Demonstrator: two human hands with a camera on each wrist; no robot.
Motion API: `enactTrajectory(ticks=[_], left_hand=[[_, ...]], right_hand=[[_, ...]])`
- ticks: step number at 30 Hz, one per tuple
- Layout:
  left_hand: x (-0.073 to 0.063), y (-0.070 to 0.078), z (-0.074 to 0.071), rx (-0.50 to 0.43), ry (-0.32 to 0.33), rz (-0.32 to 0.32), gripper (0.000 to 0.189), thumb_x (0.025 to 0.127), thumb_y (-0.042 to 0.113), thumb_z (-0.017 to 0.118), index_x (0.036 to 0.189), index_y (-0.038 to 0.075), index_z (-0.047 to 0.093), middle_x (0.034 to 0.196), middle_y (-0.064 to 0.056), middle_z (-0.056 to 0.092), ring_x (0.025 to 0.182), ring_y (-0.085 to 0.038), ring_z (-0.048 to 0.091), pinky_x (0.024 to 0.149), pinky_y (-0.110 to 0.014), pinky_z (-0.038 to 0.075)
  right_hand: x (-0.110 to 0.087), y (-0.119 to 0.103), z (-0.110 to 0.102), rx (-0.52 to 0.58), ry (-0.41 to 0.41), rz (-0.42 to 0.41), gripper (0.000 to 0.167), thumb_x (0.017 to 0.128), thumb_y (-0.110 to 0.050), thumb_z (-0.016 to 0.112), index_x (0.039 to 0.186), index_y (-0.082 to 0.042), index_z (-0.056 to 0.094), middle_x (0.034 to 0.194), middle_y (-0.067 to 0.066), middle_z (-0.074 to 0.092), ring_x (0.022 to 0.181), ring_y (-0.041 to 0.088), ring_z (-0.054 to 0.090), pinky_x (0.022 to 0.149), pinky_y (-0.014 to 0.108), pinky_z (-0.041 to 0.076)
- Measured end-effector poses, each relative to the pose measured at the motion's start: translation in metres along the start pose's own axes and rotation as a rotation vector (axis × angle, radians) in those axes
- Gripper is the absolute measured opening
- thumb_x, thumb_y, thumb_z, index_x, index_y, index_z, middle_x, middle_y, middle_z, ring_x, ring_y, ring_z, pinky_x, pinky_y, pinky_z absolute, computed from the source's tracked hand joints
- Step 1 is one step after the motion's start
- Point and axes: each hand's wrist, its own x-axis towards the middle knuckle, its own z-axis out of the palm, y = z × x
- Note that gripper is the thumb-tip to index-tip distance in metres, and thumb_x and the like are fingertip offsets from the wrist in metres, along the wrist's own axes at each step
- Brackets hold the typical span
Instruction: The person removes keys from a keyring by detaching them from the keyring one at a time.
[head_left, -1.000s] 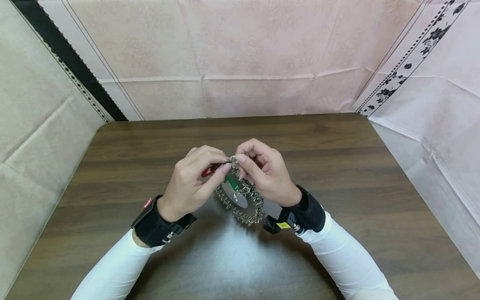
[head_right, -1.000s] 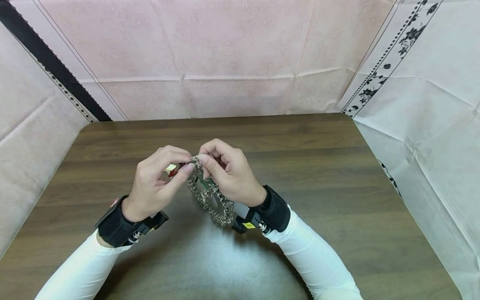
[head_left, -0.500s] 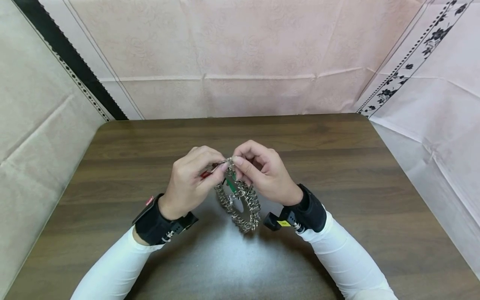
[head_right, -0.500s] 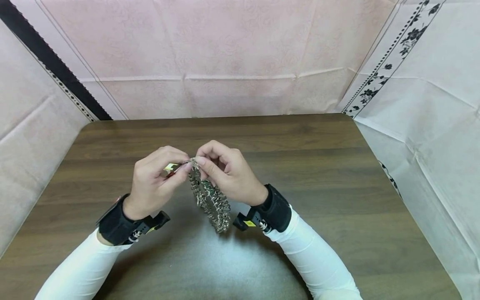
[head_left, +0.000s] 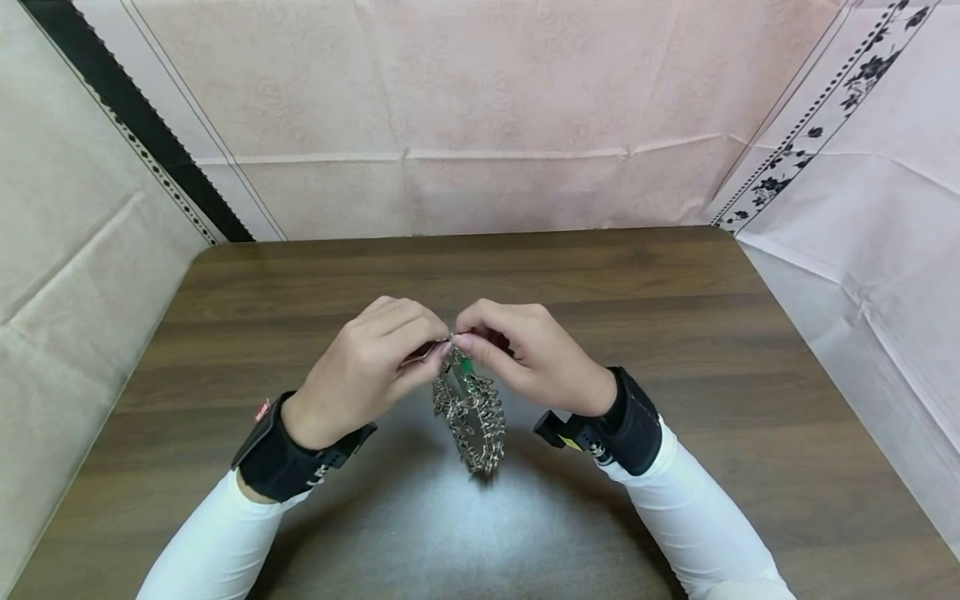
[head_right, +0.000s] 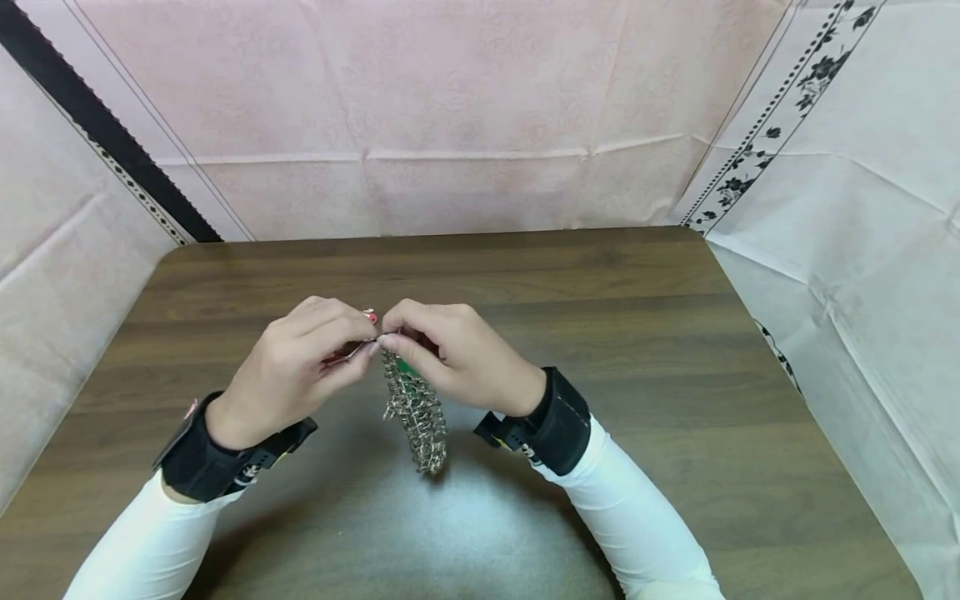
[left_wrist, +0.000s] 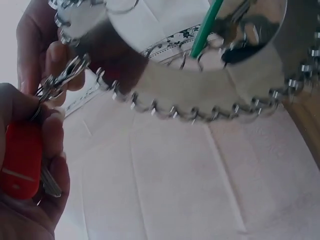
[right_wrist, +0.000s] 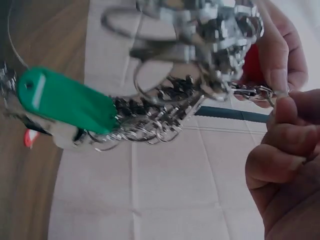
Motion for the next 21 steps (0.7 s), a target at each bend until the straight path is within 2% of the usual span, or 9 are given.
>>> enactTrajectory(ticks=[4,8,13,21], left_hand=[[0.0008,0.0014,-0.0021,0.011,-0.036,0.007,0.005,0.096,0.006,0.064,0.095,0.005,0.069,0.089,-0.005,0.069,0.084,-0.017,0.064,0.082,-0.034,0.052],[0.0006,0.0004,-0.0016,0.013,-0.040,0.004,0.006,0.097,0.008,0.064,0.097,0.005,0.069,0.091,-0.005,0.070,0.085,-0.017,0.064,0.081,-0.033,0.052],[0.0001,-0.0012,0.0003,-0.001,-0.024,-0.017,0.024,0.105,0.023,0.056,0.098,0.005,0.069,0.093,-0.005,0.071,0.086,-0.017,0.064,0.079,-0.033,0.051],[0.0007,-0.0028,0.0073,-0.045,0.104,-0.011,0.029,0.106,0.029,0.054,0.095,0.006,0.069,0.088,-0.005,0.071,0.085,-0.017,0.067,0.077,-0.034,0.050]], right_hand=[[-0.0003,-0.0023,-0.0015,-0.066,-0.026,-0.013,0.006,0.097,0.003,0.061,0.101,-0.002,0.062,0.081,0.003,0.060,0.068,0.005,0.049,0.061,0.021,0.044],[0.0002,-0.0023,-0.0015,-0.102,-0.019,-0.026,0.002,0.099,0.001,0.059,0.100,-0.001,0.060,0.080,0.005,0.060,0.067,0.006,0.049,0.061,0.020,0.045],[-0.0002,0.0000,0.0001,-0.080,0.020,-0.040,0.004,0.101,-0.001,0.057,0.097,-0.001,0.059,0.076,0.006,0.059,0.065,0.006,0.049,0.058,0.020,0.044],[-0.0019,0.0011,0.0055,0.021,0.116,-0.037,0.004,0.101,0.001,0.056,0.097,0.000,0.056,0.073,0.005,0.056,0.063,0.011,0.052,0.057,0.022,0.045]])
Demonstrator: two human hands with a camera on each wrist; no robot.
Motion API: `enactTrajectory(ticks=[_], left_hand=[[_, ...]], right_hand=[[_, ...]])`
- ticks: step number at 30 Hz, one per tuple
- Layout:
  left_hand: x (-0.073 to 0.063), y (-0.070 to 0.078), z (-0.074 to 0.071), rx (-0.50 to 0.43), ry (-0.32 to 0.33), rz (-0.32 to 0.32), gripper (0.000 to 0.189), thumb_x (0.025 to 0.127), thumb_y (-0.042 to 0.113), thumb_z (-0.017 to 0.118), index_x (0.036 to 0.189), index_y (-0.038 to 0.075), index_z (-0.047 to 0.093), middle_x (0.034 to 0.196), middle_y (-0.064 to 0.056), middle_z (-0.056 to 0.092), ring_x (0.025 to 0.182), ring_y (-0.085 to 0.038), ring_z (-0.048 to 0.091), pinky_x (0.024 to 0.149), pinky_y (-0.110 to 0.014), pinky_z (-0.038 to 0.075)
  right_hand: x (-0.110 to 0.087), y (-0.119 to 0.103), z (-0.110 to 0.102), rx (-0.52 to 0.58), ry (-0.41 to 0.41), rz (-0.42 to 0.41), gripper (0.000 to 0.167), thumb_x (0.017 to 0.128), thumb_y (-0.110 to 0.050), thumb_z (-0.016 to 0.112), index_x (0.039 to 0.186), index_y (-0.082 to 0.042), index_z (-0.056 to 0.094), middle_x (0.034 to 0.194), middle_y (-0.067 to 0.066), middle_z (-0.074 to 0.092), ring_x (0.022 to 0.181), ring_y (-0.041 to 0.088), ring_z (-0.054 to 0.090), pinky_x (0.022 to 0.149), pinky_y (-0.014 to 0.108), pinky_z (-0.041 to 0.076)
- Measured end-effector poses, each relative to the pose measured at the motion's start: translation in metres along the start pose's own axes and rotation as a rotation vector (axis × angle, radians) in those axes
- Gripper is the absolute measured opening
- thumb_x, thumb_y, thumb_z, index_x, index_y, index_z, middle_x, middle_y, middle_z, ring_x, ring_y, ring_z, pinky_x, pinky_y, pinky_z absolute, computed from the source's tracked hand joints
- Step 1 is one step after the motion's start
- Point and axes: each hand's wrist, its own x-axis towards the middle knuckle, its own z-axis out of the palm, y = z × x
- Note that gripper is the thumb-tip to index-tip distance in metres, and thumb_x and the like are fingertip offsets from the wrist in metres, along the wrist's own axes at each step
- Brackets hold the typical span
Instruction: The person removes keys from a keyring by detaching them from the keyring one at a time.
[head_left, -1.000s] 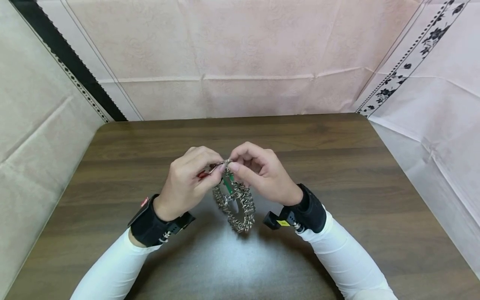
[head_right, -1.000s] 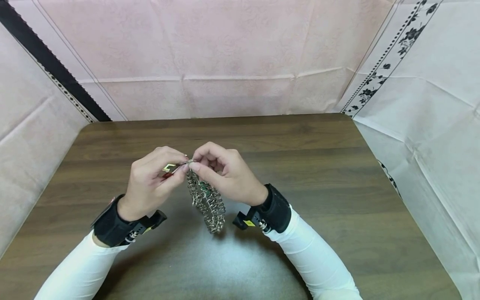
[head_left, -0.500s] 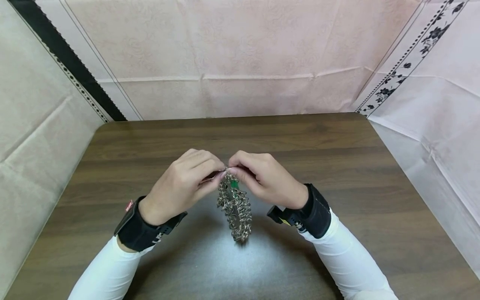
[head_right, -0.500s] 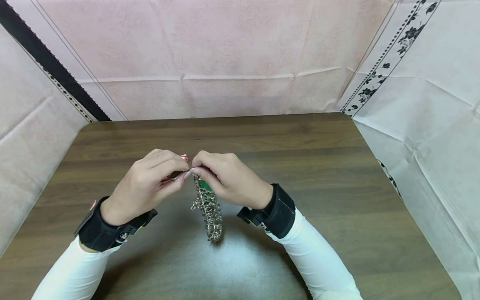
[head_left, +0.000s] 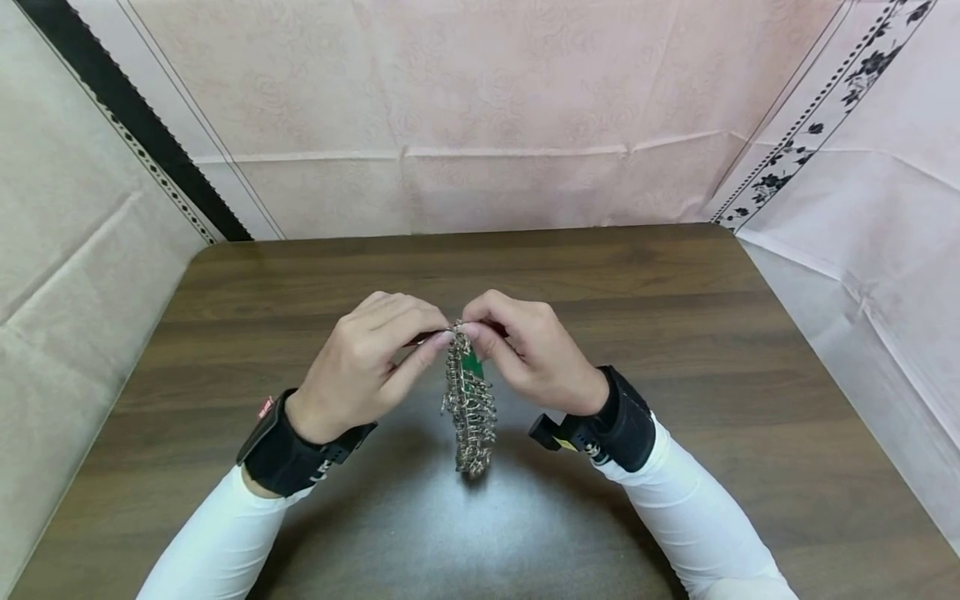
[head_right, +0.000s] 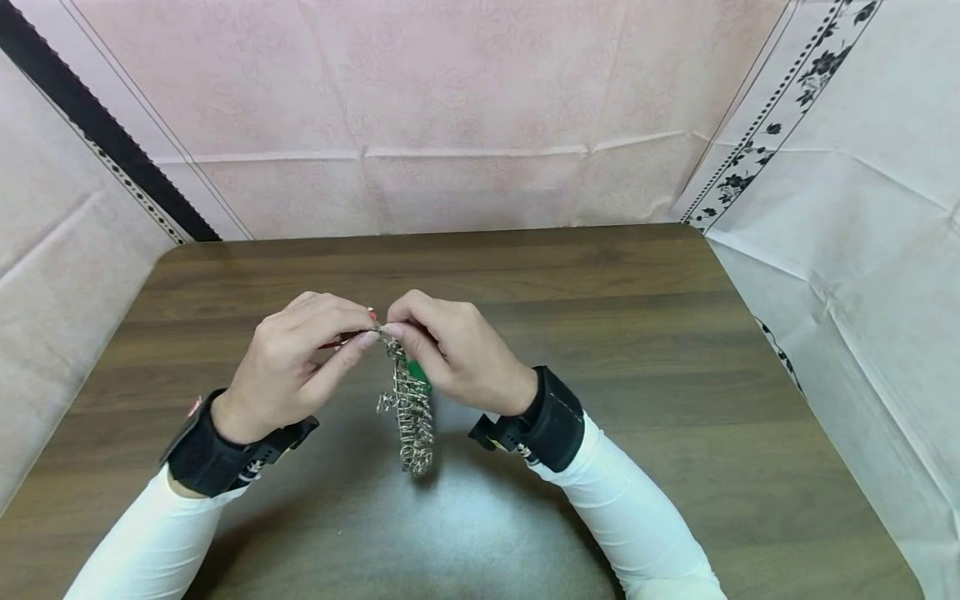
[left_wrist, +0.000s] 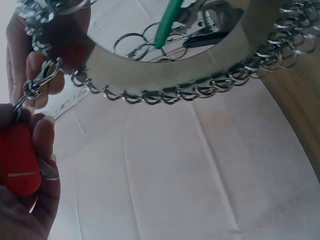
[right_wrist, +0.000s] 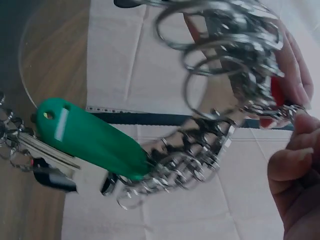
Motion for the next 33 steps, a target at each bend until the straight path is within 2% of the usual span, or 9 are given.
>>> enactTrajectory(ticks=[6,12,19,26,33], left_hand=[[0.000,0.001,0.006,-0.029,0.062,-0.008,0.030,0.105,0.028,0.057,0.092,0.005,0.070,0.086,-0.006,0.071,0.081,-0.017,0.066,0.076,-0.031,0.048],[-0.001,0.001,0.011,-0.031,0.122,-0.006,0.030,0.104,0.028,0.058,0.091,0.003,0.070,0.086,-0.008,0.070,0.078,-0.016,0.063,0.073,-0.030,0.047],[-0.003,0.002,0.016,-0.050,0.180,-0.021,0.030,0.104,0.028,0.059,0.091,0.002,0.069,0.085,-0.009,0.070,0.075,-0.016,0.062,0.074,-0.032,0.049],[-0.005,0.003,0.019,-0.102,0.192,-0.060,0.030,0.104,0.026,0.059,0.092,0.000,0.069,0.085,-0.010,0.069,0.073,-0.015,0.059,0.070,-0.027,0.048],[-0.005,0.001,0.013,-0.070,0.160,-0.052,0.029,0.104,0.023,0.058,0.091,0.000,0.067,0.083,-0.009,0.067,0.070,-0.017,0.055,0.070,-0.028,0.046]], right_hand=[[-0.002,0.001,0.006,0.090,0.082,0.017,0.009,0.103,-0.004,0.053,0.096,0.001,0.054,0.072,0.007,0.055,0.062,0.012,0.052,0.054,0.021,0.044],[-0.002,0.001,0.012,0.166,0.150,0.009,0.023,0.106,-0.015,0.050,0.097,0.005,0.054,0.070,0.009,0.054,0.057,0.016,0.051,0.051,0.021,0.044],[-0.001,0.001,0.016,0.218,0.225,-0.011,0.031,0.107,-0.021,0.050,0.095,0.008,0.053,0.069,0.010,0.054,0.052,0.009,0.046,0.046,0.020,0.041],[0.000,0.001,0.018,0.264,0.225,0.008,0.031,0.106,-0.021,0.051,0.095,0.008,0.052,0.068,0.011,0.053,0.051,0.009,0.045,0.046,0.021,0.041],[0.001,0.002,0.013,0.248,0.143,0.010,0.024,0.106,-0.016,0.052,0.096,0.006,0.054,0.070,0.009,0.054,0.054,0.010,0.046,0.048,0.021,0.043]])
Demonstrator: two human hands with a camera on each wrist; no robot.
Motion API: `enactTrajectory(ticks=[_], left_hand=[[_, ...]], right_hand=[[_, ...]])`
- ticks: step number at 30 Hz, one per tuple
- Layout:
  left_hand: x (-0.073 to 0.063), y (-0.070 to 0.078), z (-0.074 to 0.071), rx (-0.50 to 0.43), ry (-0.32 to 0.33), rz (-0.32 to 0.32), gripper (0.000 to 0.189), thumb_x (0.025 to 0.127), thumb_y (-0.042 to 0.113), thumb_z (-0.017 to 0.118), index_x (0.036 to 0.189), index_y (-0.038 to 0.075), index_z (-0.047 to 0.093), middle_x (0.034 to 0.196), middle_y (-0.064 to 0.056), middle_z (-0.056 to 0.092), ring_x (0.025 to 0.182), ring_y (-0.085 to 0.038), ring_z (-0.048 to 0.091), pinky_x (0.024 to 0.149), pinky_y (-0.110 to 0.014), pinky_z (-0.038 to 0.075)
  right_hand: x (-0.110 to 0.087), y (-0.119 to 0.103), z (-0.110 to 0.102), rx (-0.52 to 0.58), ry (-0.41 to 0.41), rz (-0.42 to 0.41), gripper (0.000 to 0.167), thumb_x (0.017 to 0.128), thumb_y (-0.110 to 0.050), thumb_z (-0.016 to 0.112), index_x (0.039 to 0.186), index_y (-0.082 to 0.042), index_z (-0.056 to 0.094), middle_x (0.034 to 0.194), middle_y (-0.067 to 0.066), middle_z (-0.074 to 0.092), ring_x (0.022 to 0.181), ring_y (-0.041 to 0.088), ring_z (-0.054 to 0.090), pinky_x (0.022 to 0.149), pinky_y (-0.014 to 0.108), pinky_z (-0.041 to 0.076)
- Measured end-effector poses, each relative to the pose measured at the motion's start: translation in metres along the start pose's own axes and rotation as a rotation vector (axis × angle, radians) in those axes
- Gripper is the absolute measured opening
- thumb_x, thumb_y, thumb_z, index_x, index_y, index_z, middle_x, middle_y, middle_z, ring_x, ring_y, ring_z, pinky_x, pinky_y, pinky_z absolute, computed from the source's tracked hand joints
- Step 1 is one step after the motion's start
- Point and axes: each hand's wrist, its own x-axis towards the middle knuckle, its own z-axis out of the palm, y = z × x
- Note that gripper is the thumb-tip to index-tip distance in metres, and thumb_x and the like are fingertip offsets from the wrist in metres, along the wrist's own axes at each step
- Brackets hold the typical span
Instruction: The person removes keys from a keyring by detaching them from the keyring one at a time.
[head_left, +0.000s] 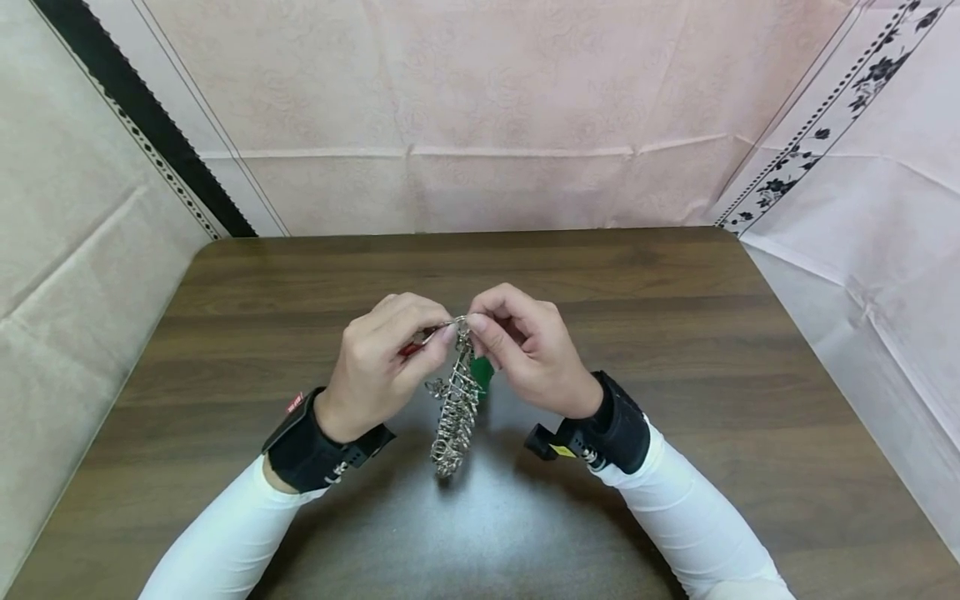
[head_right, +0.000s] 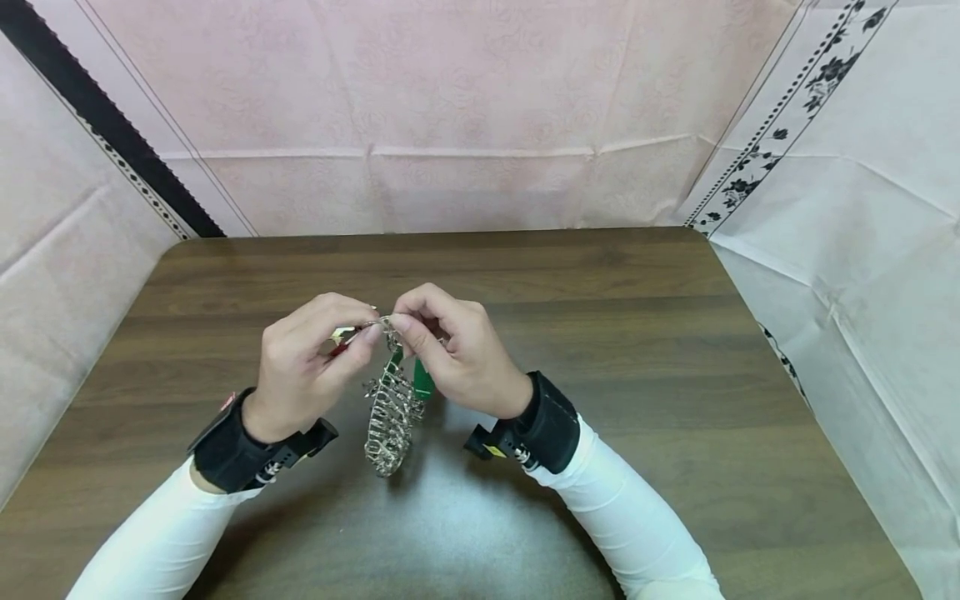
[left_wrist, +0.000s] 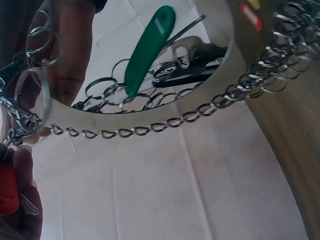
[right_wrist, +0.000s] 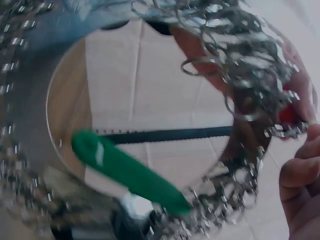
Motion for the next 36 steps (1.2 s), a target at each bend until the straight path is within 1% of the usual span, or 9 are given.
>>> enactTrajectory(ticks=[3,8,13,16,18,23,26,30,36], left_hand=[[0.001,-0.002,-0.004,0.030,-0.045,0.038,0.027,0.104,0.022,0.057,0.090,0.001,0.067,0.083,-0.008,0.067,0.071,-0.017,0.056,0.070,-0.028,0.047],[0.005,-0.005,-0.013,0.064,-0.136,0.111,0.025,0.105,0.019,0.054,0.090,0.002,0.066,0.085,-0.007,0.068,0.077,-0.017,0.060,0.074,-0.030,0.052],[0.006,-0.005,-0.019,0.056,-0.243,0.122,0.019,0.103,0.015,0.055,0.095,0.002,0.067,0.089,-0.006,0.068,0.082,-0.016,0.062,0.077,-0.030,0.052],[0.006,-0.005,-0.021,0.049,-0.290,0.114,0.017,0.103,0.014,0.056,0.098,0.002,0.067,0.091,-0.005,0.069,0.084,-0.015,0.063,0.077,-0.030,0.051],[0.006,-0.005,-0.021,0.043,-0.308,0.106,0.018,0.104,0.015,0.055,0.098,0.003,0.068,0.092,-0.004,0.069,0.083,-0.015,0.062,0.076,-0.028,0.049],[0.005,-0.005,-0.018,0.015,-0.290,0.086,0.026,0.107,0.023,0.051,0.098,0.004,0.067,0.091,-0.003,0.068,0.083,-0.014,0.061,0.076,-0.026,0.046],[0.004,-0.005,-0.015,-0.008,-0.255,0.064,0.027,0.107,0.025,0.050,0.097,0.005,0.065,0.090,-0.003,0.066,0.083,-0.013,0.060,0.078,-0.026,0.046],[0.003,-0.006,-0.011,-0.025,-0.210,0.046,0.027,0.107,0.025,0.050,0.096,0.005,0.064,0.088,-0.003,0.065,0.081,-0.013,0.059,0.079,-0.027,0.046],[0.001,-0.007,-0.006,-0.034,-0.148,0.057,0.029,0.107,0.025,0.051,0.094,0.003,0.065,0.088,-0.005,0.065,0.078,-0.013,0.057,0.074,-0.026,0.047]], right_hand=[[0.001,0.001,-0.004,-0.060,-0.037,-0.005,0.023,0.106,-0.017,0.053,0.096,0.003,0.057,0.072,0.008,0.054,0.057,0.009,0.048,0.051,0.021,0.044],[0.005,0.001,-0.010,-0.203,-0.115,-0.056,0.017,0.104,-0.014,0.057,0.096,0.000,0.063,0.077,0.005,0.058,0.063,0.008,0.048,0.053,0.025,0.043],[0.007,-0.005,-0.015,-0.285,-0.227,-0.051,0.002,0.099,-0.001,0.062,0.099,-0.001,0.064,0.081,0.005,0.061,0.065,0.006,0.047,0.056,0.023,0.043],[0.007,-0.007,-0.016,-0.325,-0.277,-0.015,0.006,0.096,0.004,0.063,0.099,-0.001,0.064,0.085,0.006,0.065,0.069,0.005,0.051,0.062,0.020,0.046],[0.007,-0.007,-0.018,-0.336,-0.300,0.009,0.005,0.097,0.003,0.062,0.098,-0.002,0.063,0.084,0.006,0.065,0.069,0.005,0.051,0.063,0.020,0.046],[0.007,-0.006,-0.019,-0.331,-0.309,0.007,0.004,0.100,-0.004,0.061,0.097,-0.003,0.061,0.079,0.004,0.062,0.066,0.003,0.047,0.060,0.020,0.044],[0.006,-0.005,-0.018,-0.325,-0.276,-0.016,0.004,0.099,-0.002,0.062,0.096,-0.003,0.062,0.079,0.003,0.062,0.064,0.003,0.047,0.058,0.020,0.043],[0.004,-0.003,-0.016,-0.279,-0.225,-0.004,0.004,0.100,-0.001,0.060,0.095,-0.002,0.061,0.076,0.003,0.058,0.061,0.003,0.043,0.055,0.021,0.040],[0.001,-0.002,-0.012,-0.201,-0.151,0.019,0.023,0.105,-0.021,0.052,0.095,-0.002,0.059,0.074,0.003,0.052,0.060,0.006,0.042,0.054,0.023,0.037]])
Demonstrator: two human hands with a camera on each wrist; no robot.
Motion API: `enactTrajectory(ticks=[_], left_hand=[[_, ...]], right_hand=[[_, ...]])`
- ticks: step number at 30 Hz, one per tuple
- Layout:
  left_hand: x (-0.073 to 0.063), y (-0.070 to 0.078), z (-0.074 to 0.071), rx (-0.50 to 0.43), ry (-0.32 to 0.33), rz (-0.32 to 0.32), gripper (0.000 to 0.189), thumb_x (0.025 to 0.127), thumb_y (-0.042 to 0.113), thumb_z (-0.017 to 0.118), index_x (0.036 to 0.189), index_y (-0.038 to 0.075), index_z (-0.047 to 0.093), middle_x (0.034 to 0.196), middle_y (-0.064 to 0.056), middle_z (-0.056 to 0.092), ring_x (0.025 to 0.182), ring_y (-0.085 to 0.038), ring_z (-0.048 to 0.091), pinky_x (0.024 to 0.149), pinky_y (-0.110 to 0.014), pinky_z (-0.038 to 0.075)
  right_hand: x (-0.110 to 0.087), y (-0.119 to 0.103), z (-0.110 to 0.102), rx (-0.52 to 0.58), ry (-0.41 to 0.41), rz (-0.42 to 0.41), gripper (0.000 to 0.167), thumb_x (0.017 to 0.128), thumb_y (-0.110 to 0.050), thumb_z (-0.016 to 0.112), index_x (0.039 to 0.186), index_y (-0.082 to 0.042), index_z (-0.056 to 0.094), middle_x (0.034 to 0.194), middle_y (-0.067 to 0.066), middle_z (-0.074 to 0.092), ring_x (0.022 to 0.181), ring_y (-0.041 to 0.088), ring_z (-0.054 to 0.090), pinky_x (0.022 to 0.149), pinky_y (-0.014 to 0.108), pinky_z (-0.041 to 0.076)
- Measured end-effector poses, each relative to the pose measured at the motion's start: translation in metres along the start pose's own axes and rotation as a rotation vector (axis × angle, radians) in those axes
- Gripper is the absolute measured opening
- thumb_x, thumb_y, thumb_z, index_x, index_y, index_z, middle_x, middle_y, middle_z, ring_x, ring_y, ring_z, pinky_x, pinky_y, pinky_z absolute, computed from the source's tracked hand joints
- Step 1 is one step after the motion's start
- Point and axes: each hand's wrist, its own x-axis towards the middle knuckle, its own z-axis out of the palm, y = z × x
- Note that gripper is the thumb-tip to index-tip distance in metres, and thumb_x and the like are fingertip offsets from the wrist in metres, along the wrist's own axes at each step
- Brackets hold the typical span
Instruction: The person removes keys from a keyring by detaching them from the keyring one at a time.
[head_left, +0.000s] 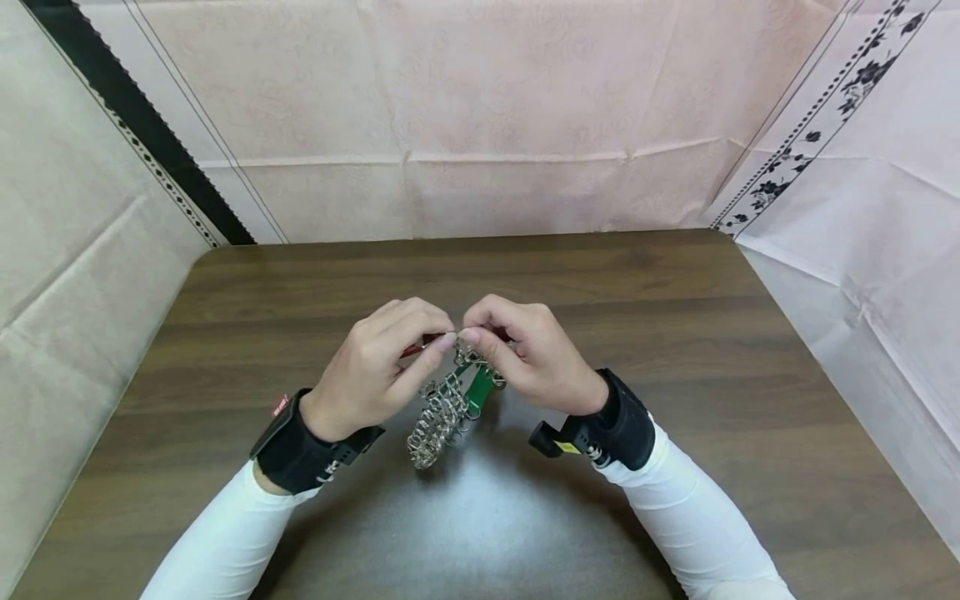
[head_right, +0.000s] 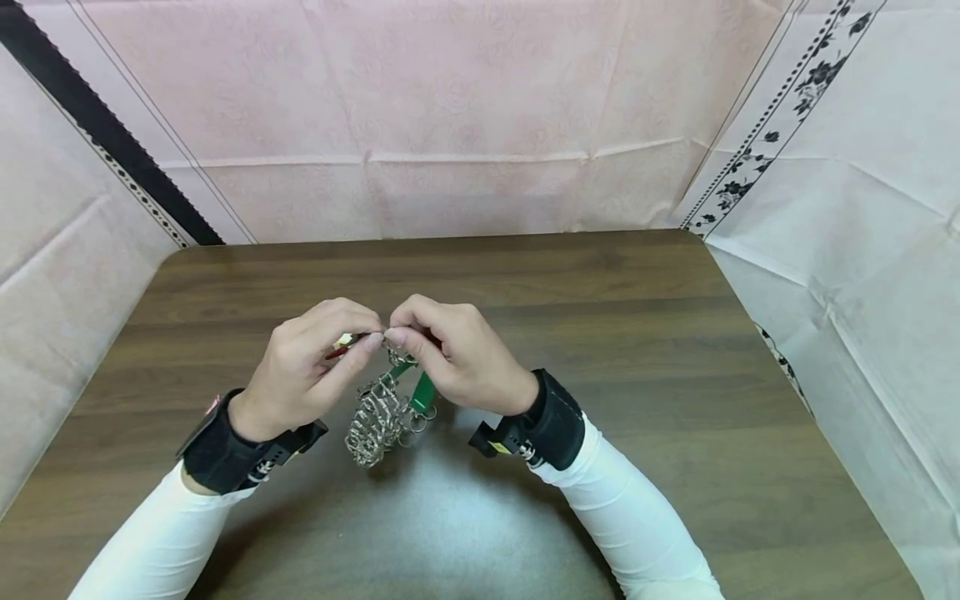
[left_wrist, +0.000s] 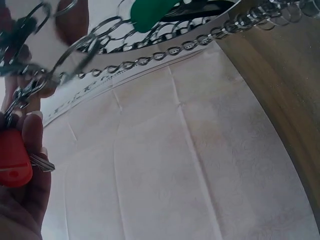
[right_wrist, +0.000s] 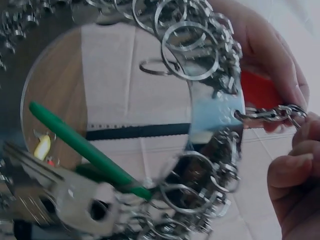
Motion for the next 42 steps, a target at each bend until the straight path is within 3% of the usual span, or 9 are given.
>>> enactTrajectory(ticks=[6,11,15,26,30,35,42], left_hand=[[-0.002,0.004,0.006,0.002,0.094,-0.019,0.030,0.107,0.025,0.053,0.095,0.001,0.067,0.089,-0.008,0.068,0.078,-0.015,0.060,0.073,-0.028,0.050],[-0.003,0.008,0.012,0.035,0.206,-0.018,0.030,0.106,0.024,0.055,0.094,0.000,0.068,0.086,-0.011,0.068,0.073,-0.015,0.059,0.062,-0.027,0.049],[-0.003,0.010,0.014,0.042,0.256,-0.017,0.032,0.106,0.024,0.055,0.092,-0.002,0.068,0.085,-0.011,0.068,0.072,-0.016,0.060,0.059,-0.026,0.050],[-0.002,0.010,0.019,-0.015,0.264,-0.020,0.029,0.106,0.021,0.054,0.091,-0.002,0.066,0.085,-0.011,0.065,0.075,-0.017,0.058,0.065,-0.028,0.050],[-0.002,0.010,0.019,-0.043,0.236,-0.056,0.030,0.105,0.024,0.056,0.093,-0.001,0.066,0.085,-0.010,0.065,0.073,-0.017,0.057,0.063,-0.026,0.046],[-0.002,0.009,0.017,-0.068,0.192,-0.095,0.031,0.104,0.027,0.058,0.093,-0.001,0.066,0.086,-0.010,0.066,0.077,-0.016,0.061,0.071,-0.025,0.052],[-0.002,0.009,0.015,-0.080,0.225,-0.093,0.028,0.103,0.022,0.058,0.088,-0.001,0.066,0.080,-0.009,0.065,0.073,-0.015,0.058,0.065,-0.024,0.049]], right_hand=[[-0.001,-0.002,0.007,0.056,0.079,0.004,0.032,0.106,-0.029,0.049,0.094,-0.001,0.057,0.072,0.004,0.050,0.058,0.008,0.041,0.053,0.022,0.034],[-0.001,-0.004,0.013,0.087,0.128,-0.002,0.032,0.107,-0.028,0.048,0.092,0.000,0.054,0.069,0.004,0.048,0.057,0.009,0.043,0.051,0.022,0.036],[0.000,-0.005,0.017,0.101,0.169,-0.015,0.032,0.107,-0.025,0.048,0.091,0.001,0.053,0.066,0.005,0.047,0.056,0.010,0.044,0.050,0.022,0.037],[-0.001,-0.008,0.019,0.205,0.278,-0.021,0.037,0.107,-0.026,0.049,0.092,0.008,0.052,0.062,0.006,0.045,0.051,0.009,0.042,0.045,0.021,0.038],[-0.001,-0.007,0.018,0.217,0.271,-0.016,0.038,0.107,-0.027,0.049,0.092,0.008,0.051,0.063,0.006,0.044,0.051,0.009,0.042,0.045,0.021,0.037],[-0.001,-0.007,0.017,0.235,0.250,0.001,0.037,0.107,-0.026,0.050,0.093,0.008,0.051,0.064,0.007,0.044,0.052,0.010,0.042,0.045,0.022,0.036],[0.000,-0.006,0.014,0.202,0.180,0.010,0.030,0.107,-0.021,0.051,0.095,0.006,0.054,0.068,0.006,0.046,0.053,0.009,0.040,0.046,0.022,0.034]])
